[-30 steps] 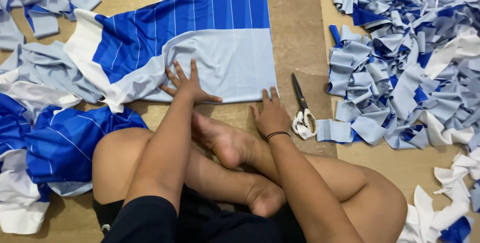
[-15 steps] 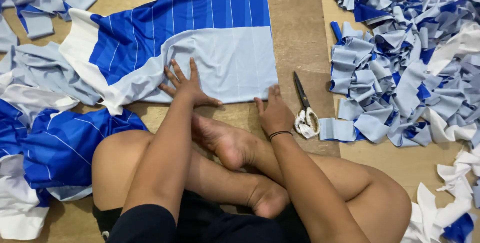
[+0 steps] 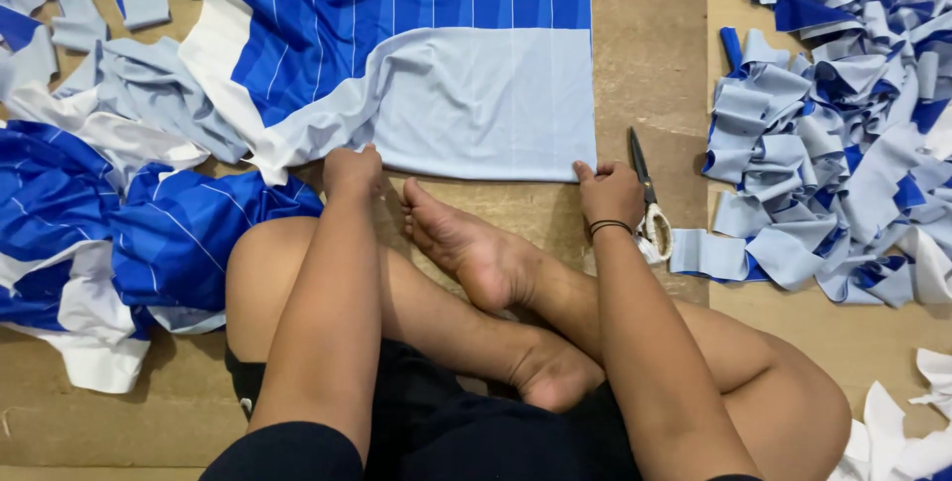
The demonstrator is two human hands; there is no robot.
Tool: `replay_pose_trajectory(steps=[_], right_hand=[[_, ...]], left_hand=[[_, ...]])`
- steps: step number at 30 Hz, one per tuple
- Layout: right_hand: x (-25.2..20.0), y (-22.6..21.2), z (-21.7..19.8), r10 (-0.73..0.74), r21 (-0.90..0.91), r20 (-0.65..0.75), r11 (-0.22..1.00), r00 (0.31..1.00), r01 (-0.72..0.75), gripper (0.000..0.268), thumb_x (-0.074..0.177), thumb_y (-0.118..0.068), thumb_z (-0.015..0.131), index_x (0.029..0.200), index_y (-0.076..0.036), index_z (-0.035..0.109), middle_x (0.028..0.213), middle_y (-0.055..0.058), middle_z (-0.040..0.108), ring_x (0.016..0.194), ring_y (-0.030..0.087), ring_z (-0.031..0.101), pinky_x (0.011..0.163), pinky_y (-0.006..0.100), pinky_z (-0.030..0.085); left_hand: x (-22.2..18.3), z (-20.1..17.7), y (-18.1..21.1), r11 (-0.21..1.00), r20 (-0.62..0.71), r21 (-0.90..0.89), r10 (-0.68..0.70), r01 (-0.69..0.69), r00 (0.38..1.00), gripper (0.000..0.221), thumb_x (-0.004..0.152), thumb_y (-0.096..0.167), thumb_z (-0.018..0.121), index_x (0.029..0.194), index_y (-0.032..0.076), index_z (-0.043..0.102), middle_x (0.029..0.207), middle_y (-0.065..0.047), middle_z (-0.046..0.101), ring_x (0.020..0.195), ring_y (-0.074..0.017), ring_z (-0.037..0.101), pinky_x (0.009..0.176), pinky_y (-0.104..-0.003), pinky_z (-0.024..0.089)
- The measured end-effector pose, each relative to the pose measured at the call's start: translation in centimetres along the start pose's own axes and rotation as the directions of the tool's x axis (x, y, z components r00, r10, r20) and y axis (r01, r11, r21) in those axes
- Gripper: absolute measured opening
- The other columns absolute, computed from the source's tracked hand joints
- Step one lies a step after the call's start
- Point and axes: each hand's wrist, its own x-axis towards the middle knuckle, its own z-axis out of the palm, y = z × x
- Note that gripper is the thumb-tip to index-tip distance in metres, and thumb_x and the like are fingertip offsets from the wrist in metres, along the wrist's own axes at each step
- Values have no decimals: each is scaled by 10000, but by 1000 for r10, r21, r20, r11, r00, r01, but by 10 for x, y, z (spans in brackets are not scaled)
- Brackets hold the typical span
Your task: The recorder uses scissors to cut blue and white striped fabric into strips on the floor.
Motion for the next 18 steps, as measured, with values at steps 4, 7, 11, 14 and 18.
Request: replay_pose_trajectory(steps=[4,7,11,14,18], right_hand=[[28,23,24,-188,39,-47,981,981,190,387,873,-456,795,990,-90,751,897,109,734,829,319,701,741,459,548],[45,38,39,-299,235,-95,920,950,313,329,964,-367,765,964,-43,705,844,126,704,760,293,673,700,438,546],[43,25,17,-244,915,157,401,957,-48,182,998,-172,749,1012,-42,622,878,99,699,688,166,660,606,321,571],[14,-8,-36,-310,990,63,138,949,-21,266,947,-60,742,1103,-132,540,948,90,729,730,147,701,632,302,624],[0,-27,-95,-390,1000,18,17,921,-12,320,952,-67,726,1167,-164,509,934,81,725,761,163,714,646,316,614]], left_hand=[[32,-12,-18,868,-71,-492,-107,59,992,340,950,277,690,1066,-42,681,973,-199,719,835,-324,740,749,-438,599],[93,23,-40,164,159,-970,-121,178,980,301,937,162,643,1178,-17,631,1106,-186,698,954,-326,727,803,-495,649],[124,21,-34,-203,281,-939,12,278,960,317,965,300,656,1172,61,687,1105,-82,738,939,-229,724,800,-390,624],[121,5,-29,-306,210,-926,76,223,975,344,979,327,614,1181,61,694,1108,-89,750,956,-229,729,791,-376,627],[15,-57,16,-325,-10,-943,248,74,969,361,969,338,619,1179,52,683,1122,-99,739,994,-251,730,816,-383,634]])
